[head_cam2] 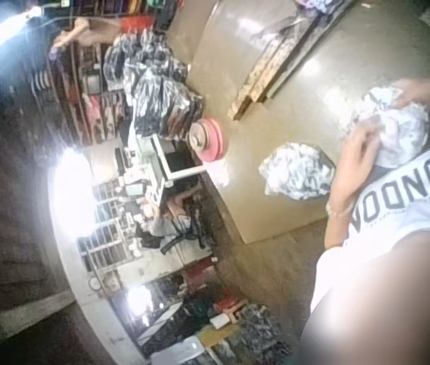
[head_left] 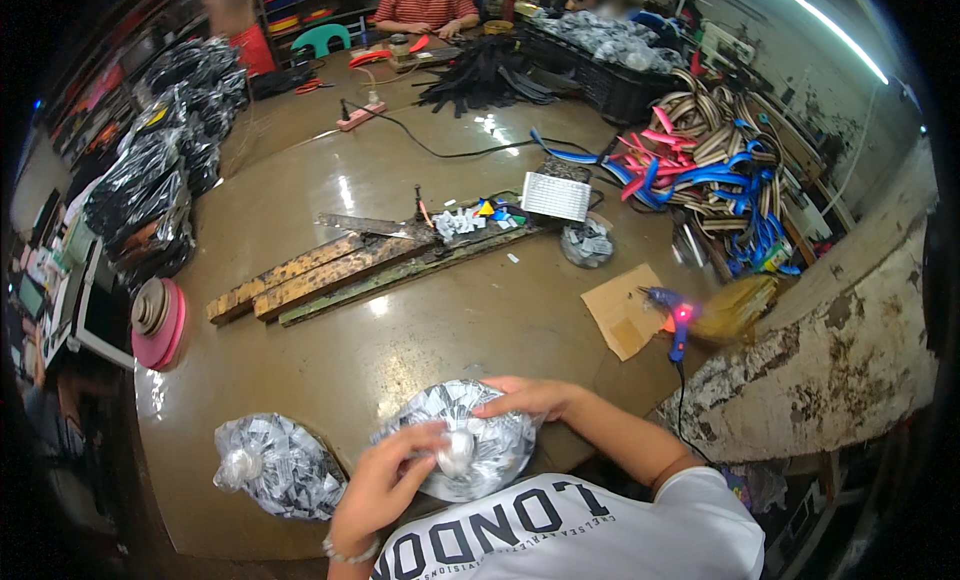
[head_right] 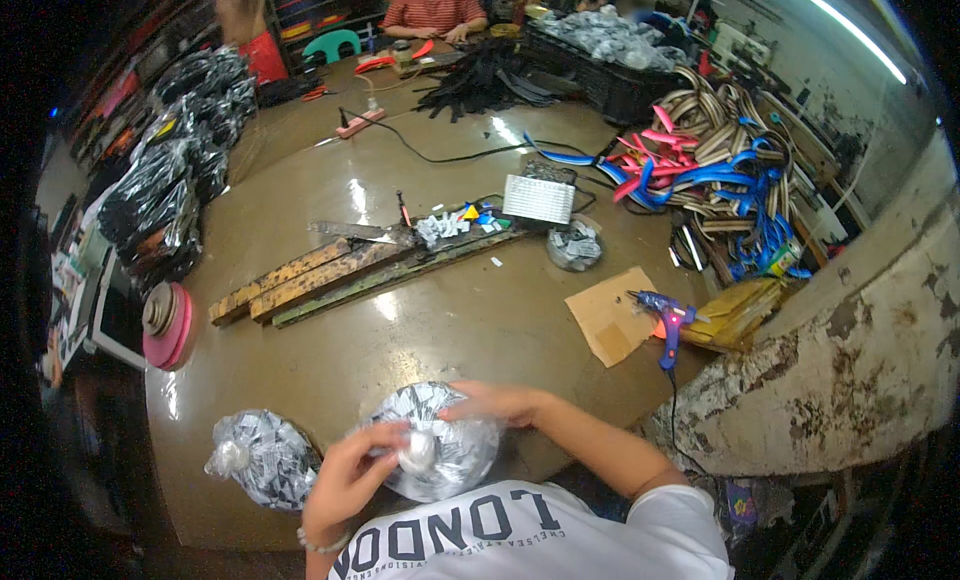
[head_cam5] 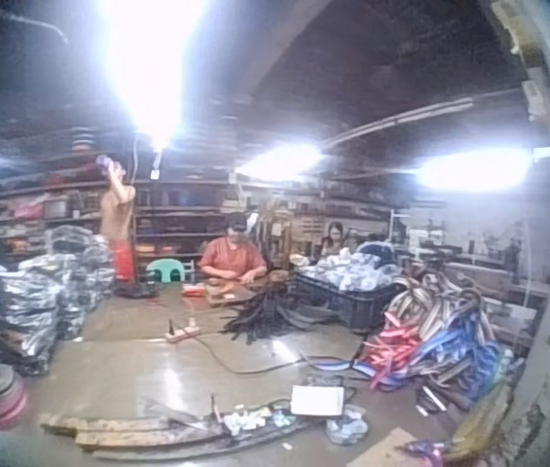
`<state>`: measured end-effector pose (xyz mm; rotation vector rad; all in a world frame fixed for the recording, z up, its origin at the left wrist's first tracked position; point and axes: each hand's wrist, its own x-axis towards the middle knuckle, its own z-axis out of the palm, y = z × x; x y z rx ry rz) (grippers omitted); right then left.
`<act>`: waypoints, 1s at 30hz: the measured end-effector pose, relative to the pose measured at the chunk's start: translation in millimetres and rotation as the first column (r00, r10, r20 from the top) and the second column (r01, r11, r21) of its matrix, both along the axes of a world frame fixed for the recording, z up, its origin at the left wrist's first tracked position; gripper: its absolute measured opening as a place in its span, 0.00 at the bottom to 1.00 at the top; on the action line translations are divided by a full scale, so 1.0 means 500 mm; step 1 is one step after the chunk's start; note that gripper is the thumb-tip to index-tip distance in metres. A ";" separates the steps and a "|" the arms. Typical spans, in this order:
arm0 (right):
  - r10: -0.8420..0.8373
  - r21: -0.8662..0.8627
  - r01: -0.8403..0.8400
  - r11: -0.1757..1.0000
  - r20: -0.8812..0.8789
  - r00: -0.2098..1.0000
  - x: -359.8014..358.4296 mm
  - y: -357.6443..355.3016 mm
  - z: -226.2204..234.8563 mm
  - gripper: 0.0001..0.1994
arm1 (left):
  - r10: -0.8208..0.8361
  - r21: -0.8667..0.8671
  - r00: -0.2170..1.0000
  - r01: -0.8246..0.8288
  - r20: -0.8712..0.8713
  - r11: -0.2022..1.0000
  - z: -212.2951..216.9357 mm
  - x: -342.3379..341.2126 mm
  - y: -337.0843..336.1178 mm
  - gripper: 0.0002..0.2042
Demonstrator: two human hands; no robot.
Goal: The person repeatedly picks small white rectangular components from a plastic bag, aligns them on a wooden jig, and presses them into place. The person then places the assembled components back into the bag. The process is repeated multiple times.
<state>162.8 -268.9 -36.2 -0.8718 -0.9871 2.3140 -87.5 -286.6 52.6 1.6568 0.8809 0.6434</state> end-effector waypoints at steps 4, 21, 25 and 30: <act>-0.130 0.192 0.075 0.979 0.292 0.948 0.092 0.031 0.071 0.23 | -0.080 -0.152 0.950 0.131 0.302 0.980 0.016 -0.149 -0.066 0.18; -0.280 0.690 0.054 0.722 0.220 0.934 0.234 0.026 0.277 0.18 | 0.965 -0.679 0.255 -0.718 -0.052 0.153 -0.611 -0.373 -0.257 0.02; 0.277 0.253 -0.384 0.888 0.372 0.886 0.174 -0.135 0.148 0.17 | 0.916 -0.671 0.378 -0.715 -0.134 0.197 -0.589 -0.282 -0.194 0.03; 0.337 -0.163 -0.299 0.940 0.328 0.883 0.201 -0.359 -0.097 0.15 | 0.884 -0.654 0.438 -0.719 -0.164 0.235 -0.562 -0.257 -0.175 0.03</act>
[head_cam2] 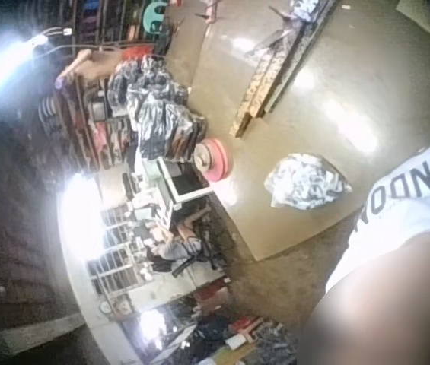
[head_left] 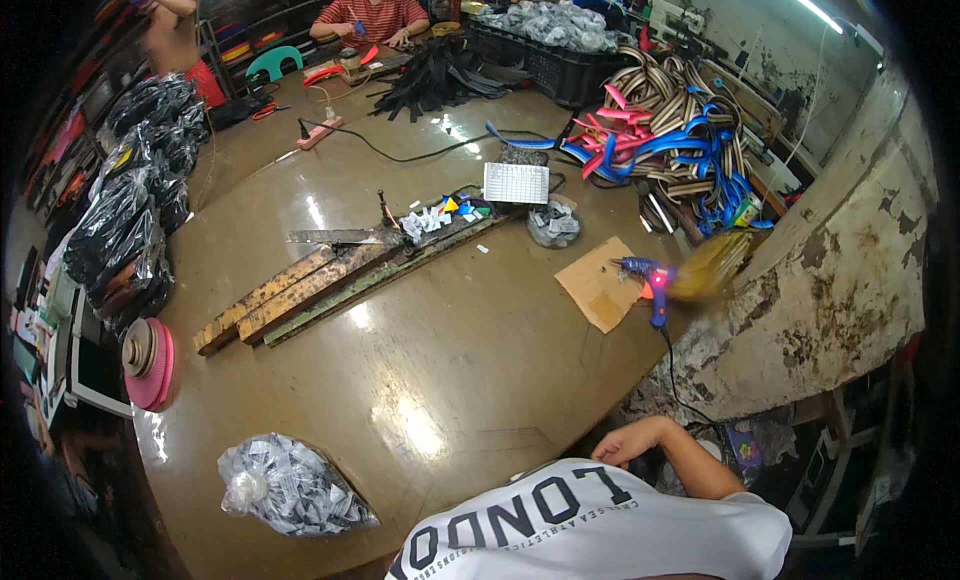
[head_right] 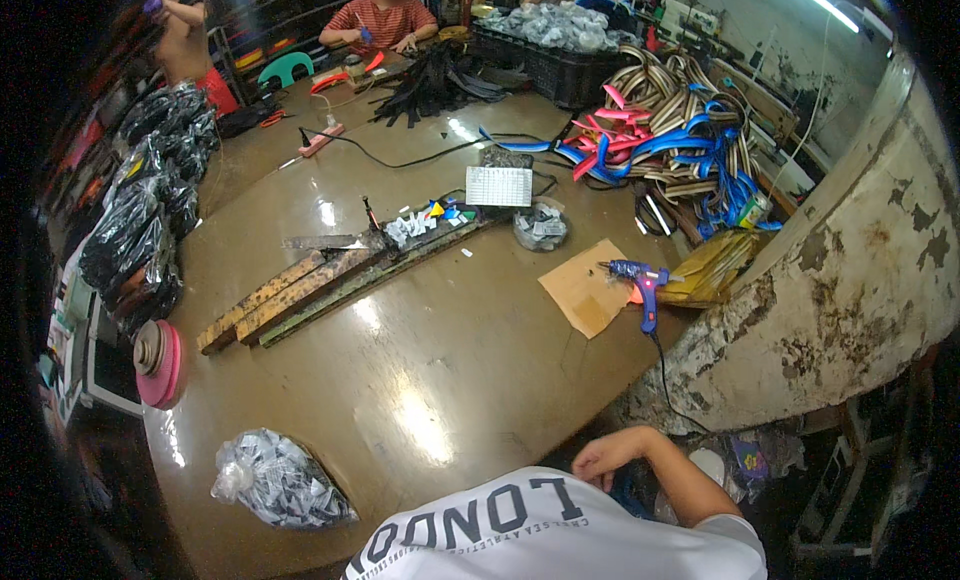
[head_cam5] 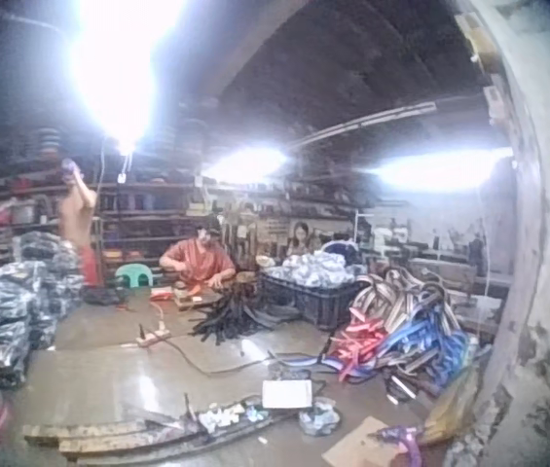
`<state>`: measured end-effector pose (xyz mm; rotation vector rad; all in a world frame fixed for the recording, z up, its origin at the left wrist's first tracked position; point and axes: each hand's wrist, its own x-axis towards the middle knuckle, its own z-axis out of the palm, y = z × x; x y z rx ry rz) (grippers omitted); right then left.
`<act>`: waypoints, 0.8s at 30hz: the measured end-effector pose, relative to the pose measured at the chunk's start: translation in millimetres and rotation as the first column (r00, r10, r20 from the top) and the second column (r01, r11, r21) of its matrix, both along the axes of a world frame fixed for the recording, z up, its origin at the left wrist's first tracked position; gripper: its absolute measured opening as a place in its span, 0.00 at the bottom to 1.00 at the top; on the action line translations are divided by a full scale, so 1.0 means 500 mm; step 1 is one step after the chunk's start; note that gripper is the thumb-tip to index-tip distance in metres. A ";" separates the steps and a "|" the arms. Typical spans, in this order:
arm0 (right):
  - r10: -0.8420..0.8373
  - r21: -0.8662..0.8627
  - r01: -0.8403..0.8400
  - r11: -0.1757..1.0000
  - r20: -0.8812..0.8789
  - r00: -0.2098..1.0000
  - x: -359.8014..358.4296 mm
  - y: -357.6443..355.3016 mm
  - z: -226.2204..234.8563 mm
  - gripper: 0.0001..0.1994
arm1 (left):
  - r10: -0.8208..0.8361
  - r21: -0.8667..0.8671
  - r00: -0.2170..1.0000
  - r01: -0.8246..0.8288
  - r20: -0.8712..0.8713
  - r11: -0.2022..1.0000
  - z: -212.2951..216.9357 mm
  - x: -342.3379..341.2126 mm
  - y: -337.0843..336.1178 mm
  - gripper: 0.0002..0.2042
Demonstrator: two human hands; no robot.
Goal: The person repeatedly picks small white rectangular components from a plastic bag, aligns them on a wooden jig, and presses them into place. The person then places the assembled components back into the bag. The process is repeated multiple times.
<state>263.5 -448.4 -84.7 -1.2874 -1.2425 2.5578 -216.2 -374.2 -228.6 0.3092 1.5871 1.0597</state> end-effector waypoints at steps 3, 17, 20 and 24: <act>-0.198 0.156 0.147 0.977 0.404 0.893 0.029 -0.081 -0.203 0.14 | -0.026 0.004 1.000 0.026 -0.012 1.000 -0.012 0.003 0.009 0.04; -0.687 0.841 -0.101 0.532 0.498 0.530 0.010 0.014 -0.349 0.19 | -0.076 0.013 0.996 0.077 -0.035 0.997 -0.033 -0.005 0.008 0.06; -0.618 0.846 -0.093 0.525 0.455 0.641 0.006 -0.025 -0.360 0.19 | -0.076 0.017 0.996 0.077 -0.046 0.997 -0.029 -0.012 0.002 0.06; -0.609 0.858 -0.119 0.499 0.445 0.657 -0.021 -0.070 -0.340 0.20 | -0.068 0.012 0.997 0.068 -0.049 0.998 -0.012 -0.026 0.001 0.07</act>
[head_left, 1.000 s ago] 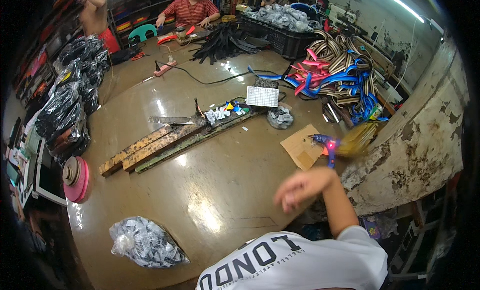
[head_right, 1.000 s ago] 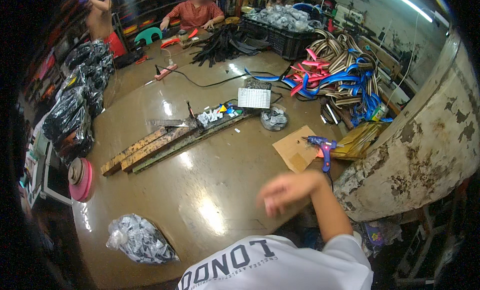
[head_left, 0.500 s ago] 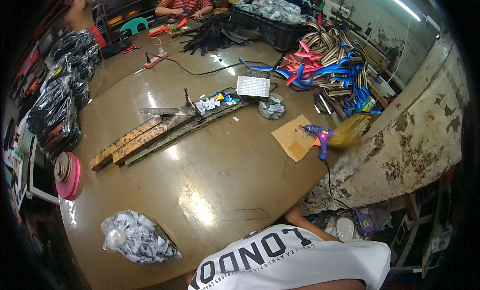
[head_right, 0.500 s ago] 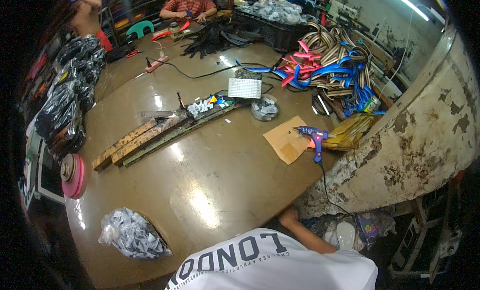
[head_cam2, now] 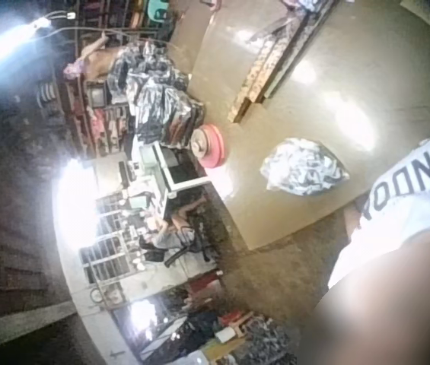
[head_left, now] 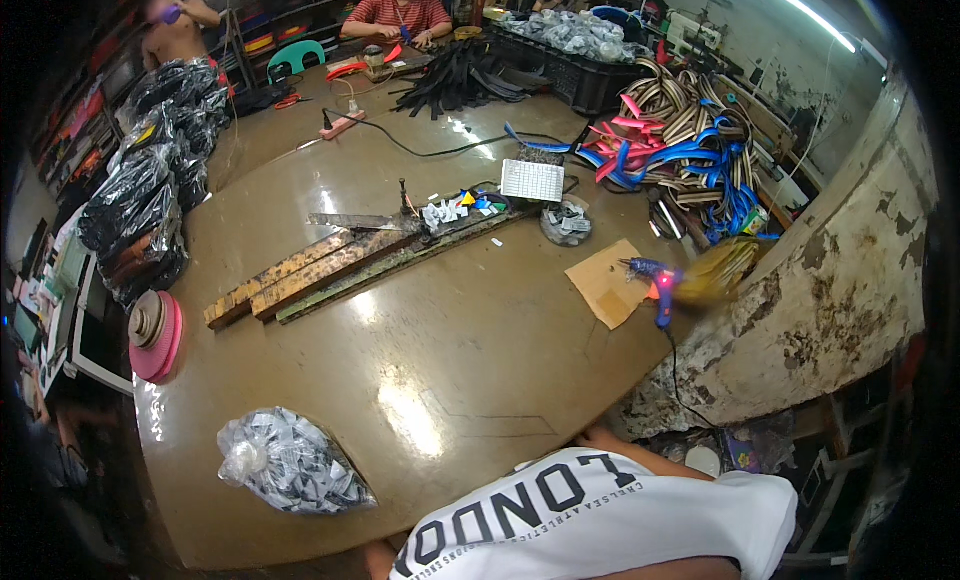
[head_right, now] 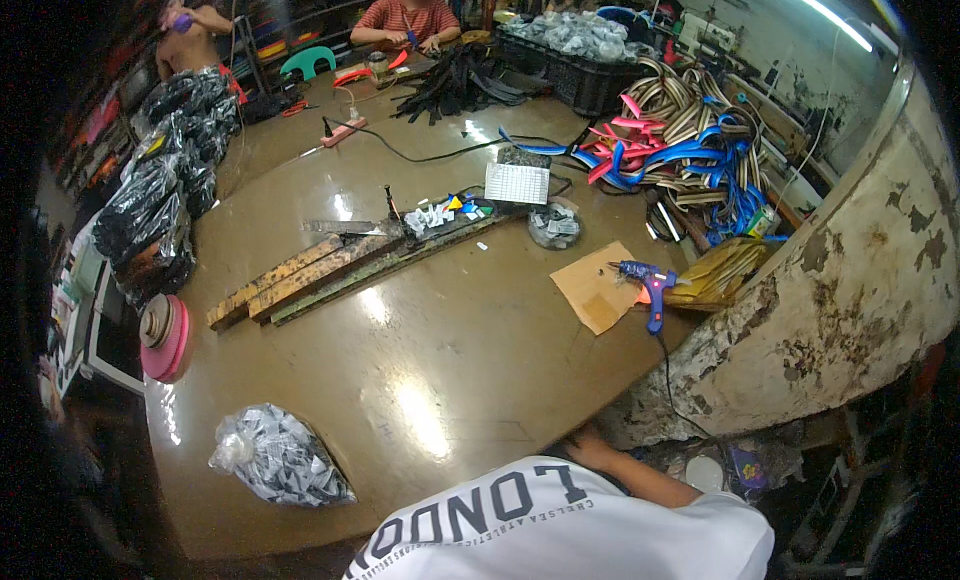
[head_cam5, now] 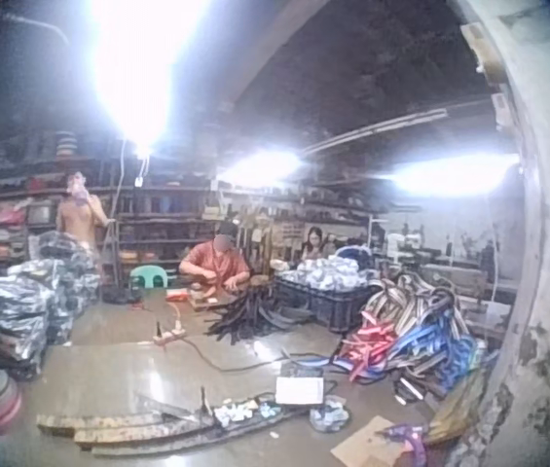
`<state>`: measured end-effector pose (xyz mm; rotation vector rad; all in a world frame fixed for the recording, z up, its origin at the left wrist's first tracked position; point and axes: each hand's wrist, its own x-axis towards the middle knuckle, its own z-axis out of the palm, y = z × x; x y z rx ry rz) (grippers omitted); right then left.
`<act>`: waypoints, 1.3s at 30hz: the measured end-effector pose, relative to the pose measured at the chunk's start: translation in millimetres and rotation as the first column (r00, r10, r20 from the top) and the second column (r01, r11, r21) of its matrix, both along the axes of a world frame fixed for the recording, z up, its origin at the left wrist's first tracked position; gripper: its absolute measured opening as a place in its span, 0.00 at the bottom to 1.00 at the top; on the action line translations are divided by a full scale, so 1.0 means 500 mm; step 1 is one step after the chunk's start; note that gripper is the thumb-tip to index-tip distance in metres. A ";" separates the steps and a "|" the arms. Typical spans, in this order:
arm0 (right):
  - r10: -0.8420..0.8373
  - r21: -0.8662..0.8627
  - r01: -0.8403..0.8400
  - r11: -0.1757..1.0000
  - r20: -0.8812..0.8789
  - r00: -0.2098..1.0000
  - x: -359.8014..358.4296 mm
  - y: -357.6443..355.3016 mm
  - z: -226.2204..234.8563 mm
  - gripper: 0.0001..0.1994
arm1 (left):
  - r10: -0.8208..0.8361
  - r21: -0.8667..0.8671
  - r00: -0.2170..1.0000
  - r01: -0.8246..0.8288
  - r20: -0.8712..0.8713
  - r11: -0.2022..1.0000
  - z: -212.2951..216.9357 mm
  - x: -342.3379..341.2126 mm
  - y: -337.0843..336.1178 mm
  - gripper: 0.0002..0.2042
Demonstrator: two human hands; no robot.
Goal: The person repeatedly picks small white rectangular components from a plastic bag, aligns them on a wooden jig, and presses them into place. The person then places the assembled components back into the bag. The process is repeated multiple times.
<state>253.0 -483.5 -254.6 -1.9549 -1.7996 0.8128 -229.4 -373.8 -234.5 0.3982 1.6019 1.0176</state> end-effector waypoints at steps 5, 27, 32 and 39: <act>0.002 -0.040 0.003 0.999 0.144 0.990 -0.031 -0.010 0.072 0.21 | 0.001 0.008 1.000 -0.001 -0.007 1.000 -0.009 -0.005 0.015 0.08; -0.164 0.087 0.157 0.984 0.076 0.983 -0.052 0.021 0.071 0.18 | 0.212 0.148 0.921 -0.172 -0.326 0.974 -0.057 -0.214 -0.179 0.11; 0.029 -0.250 -0.025 0.968 0.010 1.000 -0.016 0.032 0.101 0.16 | 0.907 0.729 0.153 -0.549 -0.392 0.408 0.164 -0.300 -0.183 0.12; 0.060 -0.415 -0.069 0.907 -0.033 0.998 -0.002 0.059 0.186 0.22 | 0.372 0.654 0.602 0.353 -0.706 0.670 0.513 -0.073 0.064 0.17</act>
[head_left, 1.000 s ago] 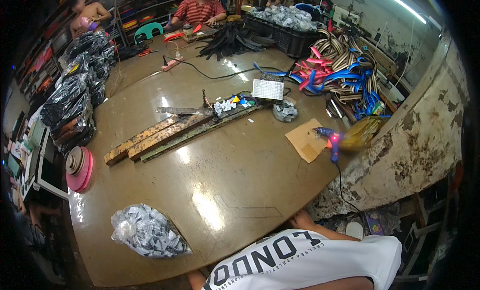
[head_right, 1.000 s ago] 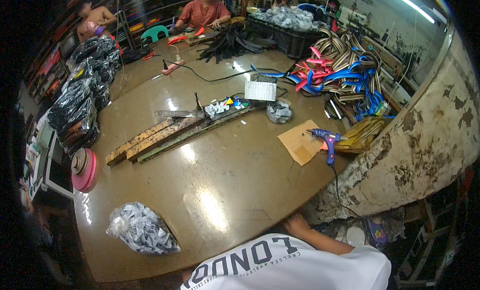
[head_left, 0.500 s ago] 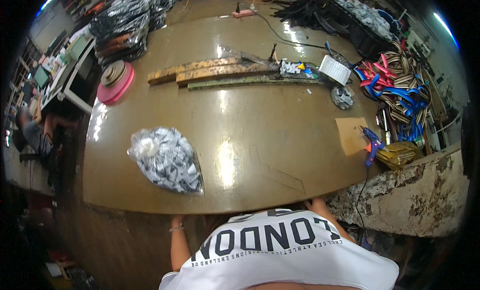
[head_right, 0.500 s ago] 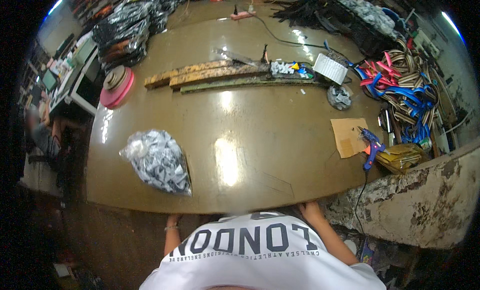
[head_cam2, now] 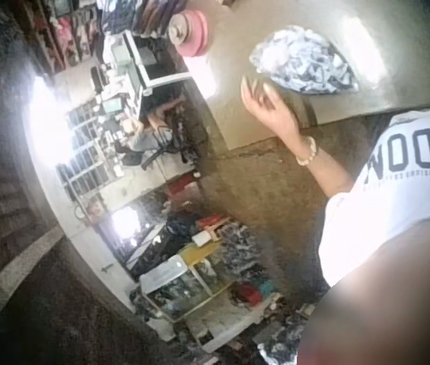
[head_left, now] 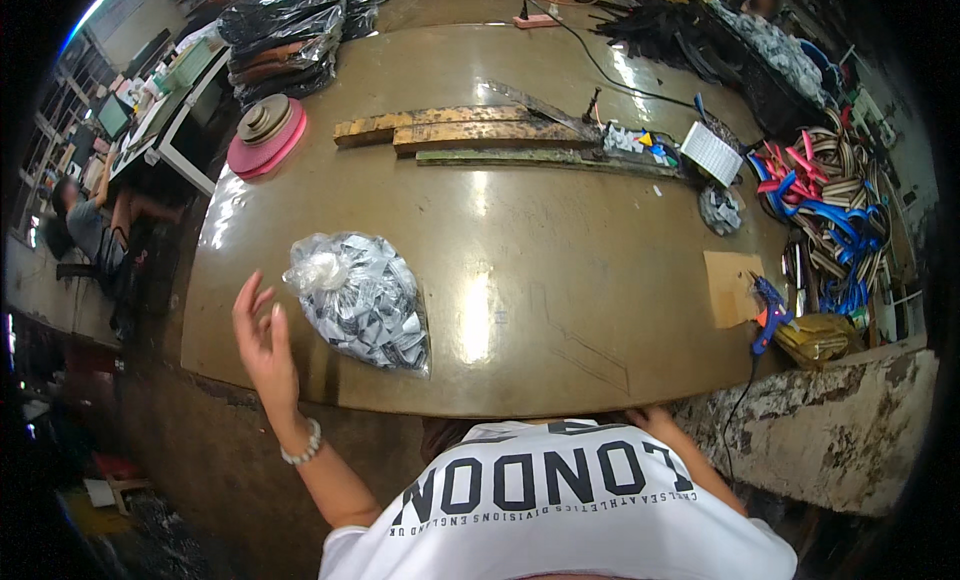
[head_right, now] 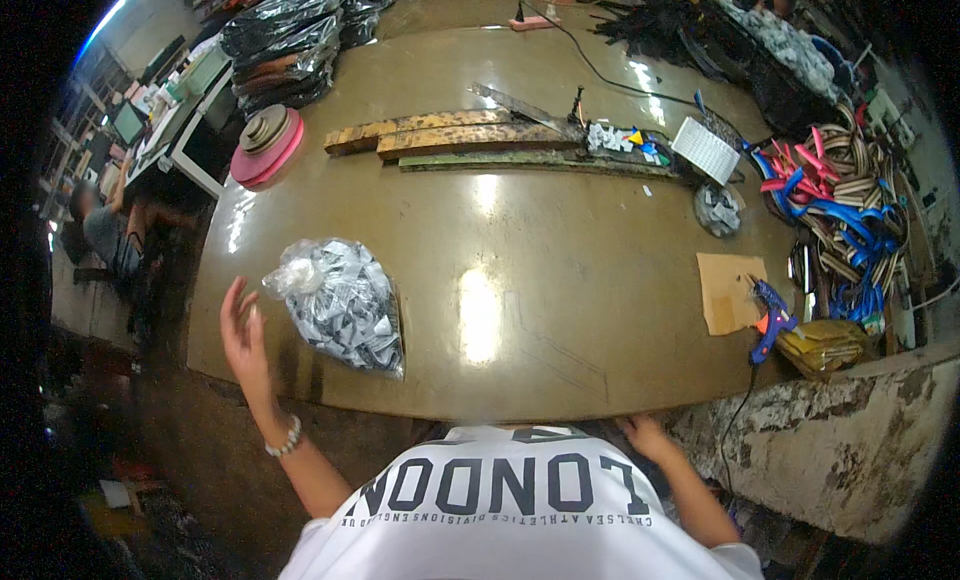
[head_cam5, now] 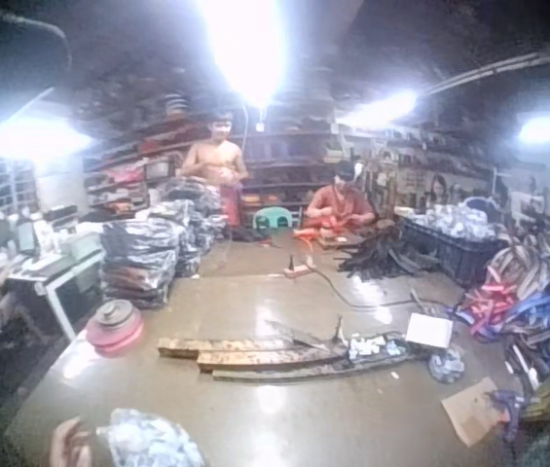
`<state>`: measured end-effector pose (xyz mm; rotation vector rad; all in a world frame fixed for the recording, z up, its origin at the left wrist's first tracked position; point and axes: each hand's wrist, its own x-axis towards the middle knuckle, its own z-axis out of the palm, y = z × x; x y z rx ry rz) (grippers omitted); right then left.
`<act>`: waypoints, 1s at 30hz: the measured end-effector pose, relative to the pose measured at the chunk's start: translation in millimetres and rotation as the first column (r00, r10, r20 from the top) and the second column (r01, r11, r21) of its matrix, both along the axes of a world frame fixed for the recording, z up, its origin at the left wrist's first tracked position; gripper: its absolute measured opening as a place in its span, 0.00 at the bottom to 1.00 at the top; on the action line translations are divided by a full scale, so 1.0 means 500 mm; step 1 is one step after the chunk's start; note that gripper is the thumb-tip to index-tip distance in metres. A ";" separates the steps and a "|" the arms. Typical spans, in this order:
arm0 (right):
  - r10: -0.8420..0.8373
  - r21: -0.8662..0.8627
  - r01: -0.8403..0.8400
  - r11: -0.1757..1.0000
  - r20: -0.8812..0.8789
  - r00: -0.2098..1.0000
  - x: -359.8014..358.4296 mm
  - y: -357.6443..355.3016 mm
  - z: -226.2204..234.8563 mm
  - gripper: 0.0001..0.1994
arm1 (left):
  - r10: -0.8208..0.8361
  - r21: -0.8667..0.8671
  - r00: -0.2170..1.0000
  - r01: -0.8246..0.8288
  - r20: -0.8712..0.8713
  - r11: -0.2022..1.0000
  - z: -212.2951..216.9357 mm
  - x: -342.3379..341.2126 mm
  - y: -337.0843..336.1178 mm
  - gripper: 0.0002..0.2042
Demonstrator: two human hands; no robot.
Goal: The person repeatedly picks small white rectangular components from a plastic bag, aligns them on a wooden jig, and presses them into place. The person then places the assembled components back into the bag. The process is repeated multiple times.
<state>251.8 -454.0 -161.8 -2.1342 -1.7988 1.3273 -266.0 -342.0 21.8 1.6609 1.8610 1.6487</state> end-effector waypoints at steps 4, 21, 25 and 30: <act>-0.067 0.271 0.030 0.962 0.128 0.990 -0.042 -0.013 -0.043 0.21 | -0.267 -0.470 0.958 0.190 -0.102 0.862 0.089 0.038 0.057 0.19; 0.440 0.190 -0.397 0.898 -0.394 0.807 -0.083 0.267 0.432 0.17 | -0.575 -0.326 0.811 0.576 0.110 0.750 0.116 0.088 0.085 0.16; 0.550 0.674 0.001 0.739 -0.603 0.578 -0.305 0.364 0.424 0.17 | -0.741 -0.327 0.671 0.700 -0.002 0.635 0.133 0.168 0.099 0.10; 0.500 0.529 -0.133 0.838 -0.649 0.573 -0.411 0.363 0.407 0.19 | -0.713 -0.234 0.700 0.686 -0.044 0.689 0.105 0.224 0.104 0.08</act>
